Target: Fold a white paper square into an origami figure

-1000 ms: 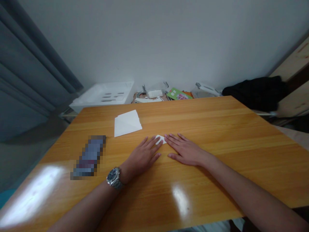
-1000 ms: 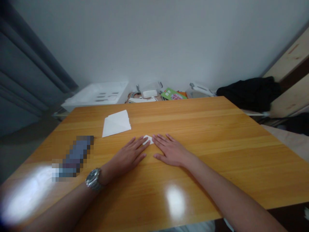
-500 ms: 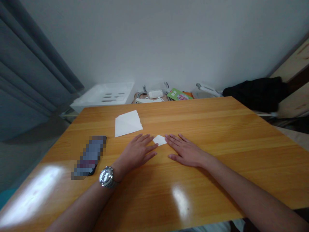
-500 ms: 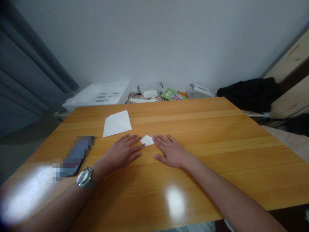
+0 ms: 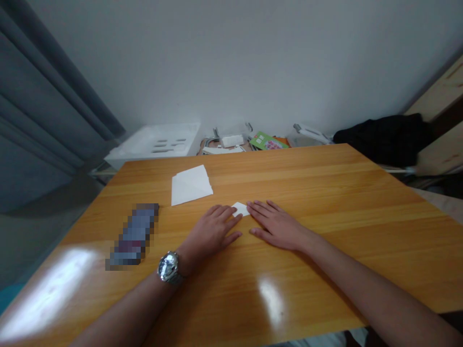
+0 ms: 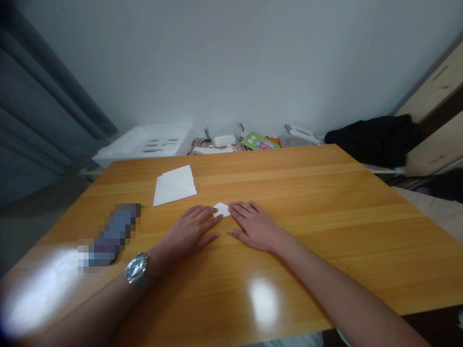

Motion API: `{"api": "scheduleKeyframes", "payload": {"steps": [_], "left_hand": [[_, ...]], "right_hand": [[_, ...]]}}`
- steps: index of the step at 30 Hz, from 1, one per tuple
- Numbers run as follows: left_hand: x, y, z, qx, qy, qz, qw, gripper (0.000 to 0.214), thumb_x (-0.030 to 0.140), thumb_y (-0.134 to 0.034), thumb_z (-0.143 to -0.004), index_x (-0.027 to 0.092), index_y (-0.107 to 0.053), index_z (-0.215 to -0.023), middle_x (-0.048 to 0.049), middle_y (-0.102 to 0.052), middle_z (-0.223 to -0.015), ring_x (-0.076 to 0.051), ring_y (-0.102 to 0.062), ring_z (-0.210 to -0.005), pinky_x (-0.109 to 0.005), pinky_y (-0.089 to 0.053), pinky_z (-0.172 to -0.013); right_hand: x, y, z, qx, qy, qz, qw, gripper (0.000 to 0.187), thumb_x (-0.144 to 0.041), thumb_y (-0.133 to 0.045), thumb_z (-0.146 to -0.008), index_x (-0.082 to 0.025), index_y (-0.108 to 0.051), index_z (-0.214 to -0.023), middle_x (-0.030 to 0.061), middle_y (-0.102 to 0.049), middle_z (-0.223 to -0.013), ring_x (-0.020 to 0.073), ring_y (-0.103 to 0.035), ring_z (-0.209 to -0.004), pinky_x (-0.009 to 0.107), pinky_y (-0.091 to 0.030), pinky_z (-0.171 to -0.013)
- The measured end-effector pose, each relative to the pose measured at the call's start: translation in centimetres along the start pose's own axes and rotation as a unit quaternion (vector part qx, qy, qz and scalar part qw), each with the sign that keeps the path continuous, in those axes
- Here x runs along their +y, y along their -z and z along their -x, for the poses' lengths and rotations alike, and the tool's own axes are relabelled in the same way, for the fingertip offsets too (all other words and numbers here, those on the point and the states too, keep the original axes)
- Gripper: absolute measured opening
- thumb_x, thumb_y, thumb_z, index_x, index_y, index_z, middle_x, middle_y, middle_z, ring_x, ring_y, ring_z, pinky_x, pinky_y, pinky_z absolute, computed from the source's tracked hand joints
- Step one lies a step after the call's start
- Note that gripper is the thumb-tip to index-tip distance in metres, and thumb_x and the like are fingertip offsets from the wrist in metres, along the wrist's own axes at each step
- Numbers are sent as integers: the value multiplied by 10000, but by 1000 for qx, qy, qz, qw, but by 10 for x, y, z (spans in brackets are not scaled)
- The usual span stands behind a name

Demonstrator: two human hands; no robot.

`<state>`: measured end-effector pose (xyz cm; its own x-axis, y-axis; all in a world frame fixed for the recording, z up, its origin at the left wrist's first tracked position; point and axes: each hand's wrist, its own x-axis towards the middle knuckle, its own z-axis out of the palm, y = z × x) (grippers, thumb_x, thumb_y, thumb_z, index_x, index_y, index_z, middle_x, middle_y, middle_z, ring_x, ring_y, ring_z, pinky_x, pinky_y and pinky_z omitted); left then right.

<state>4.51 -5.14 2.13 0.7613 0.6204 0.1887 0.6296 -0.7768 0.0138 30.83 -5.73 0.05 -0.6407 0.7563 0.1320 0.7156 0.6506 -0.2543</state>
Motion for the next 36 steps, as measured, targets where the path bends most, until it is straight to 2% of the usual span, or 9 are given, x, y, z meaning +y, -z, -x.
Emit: {"api": "scheduleKeyframes", "payload": {"steps": [8, 13, 20, 27, 31, 36], "left_hand": [[-1, -4, 2, -5, 31, -9, 999, 484, 474, -486, -1004, 218, -561, -1408, -121, -560, -1398, -303, -531, -1234, -465, -409, -1084], [-4, -9, 3, 1, 34, 11, 999, 488, 445, -509, -1000, 218, -532, -1431, -100, -569, -1419, -284, -527, -1268, -447, -395, -1101], [-4, -12, 4, -3, 44, 19, 999, 514, 464, -471, -1016, 198, -496, -1455, -105, -576, -1426, -275, -542, -1260, -427, -407, -1080], [-1, -5, 4, -25, 30, 18, 999, 477, 453, -459, -1024, 296, -487, -1474, -106, -537, -1440, -284, -540, -1260, -462, -416, -1078], [1, -6, 4, -19, 30, 31, 999, 483, 449, -460, -1024, 298, -478, -1483, -108, -533, -1429, -281, -531, -1262, -462, -412, -1089], [5, -9, 2, -19, 23, 41, 999, 481, 447, -453, -1027, 282, -484, -1478, -113, -515, -1439, -286, -514, -1274, -467, -410, -1096]], "right_hand": [[9, 9, -2, 10, 28, -25, 999, 531, -511, -432, -1025, -188, -554, -1429, 133, -440, -1568, 298, -419, -1436, 520, -338, -1181], [11, 9, -2, 22, 39, -50, 998, 504, -493, -464, -1019, -183, -588, -1397, 159, -457, -1549, 303, -444, -1421, 531, -358, -1165], [8, 12, -3, 30, 88, -76, 993, 434, -462, -468, -1030, -195, -649, -1320, 140, -615, -1408, 264, -546, -1334, 480, -400, -1145], [7, 13, -4, 45, 102, -104, 988, 400, -428, -492, -1029, -206, -642, -1326, 109, -687, -1312, 249, -607, -1252, 463, -427, -1117], [9, 7, -5, 65, 85, -115, 988, 344, -380, -486, -1036, -222, -661, -1287, 90, -707, -1270, 237, -634, -1203, 439, -459, -1081], [8, -1, -9, 135, 5, -149, 979, 246, -287, -526, -1016, -218, -702, -1174, 84, -717, -1155, 217, -649, -1076, 381, -516, -959]]}}
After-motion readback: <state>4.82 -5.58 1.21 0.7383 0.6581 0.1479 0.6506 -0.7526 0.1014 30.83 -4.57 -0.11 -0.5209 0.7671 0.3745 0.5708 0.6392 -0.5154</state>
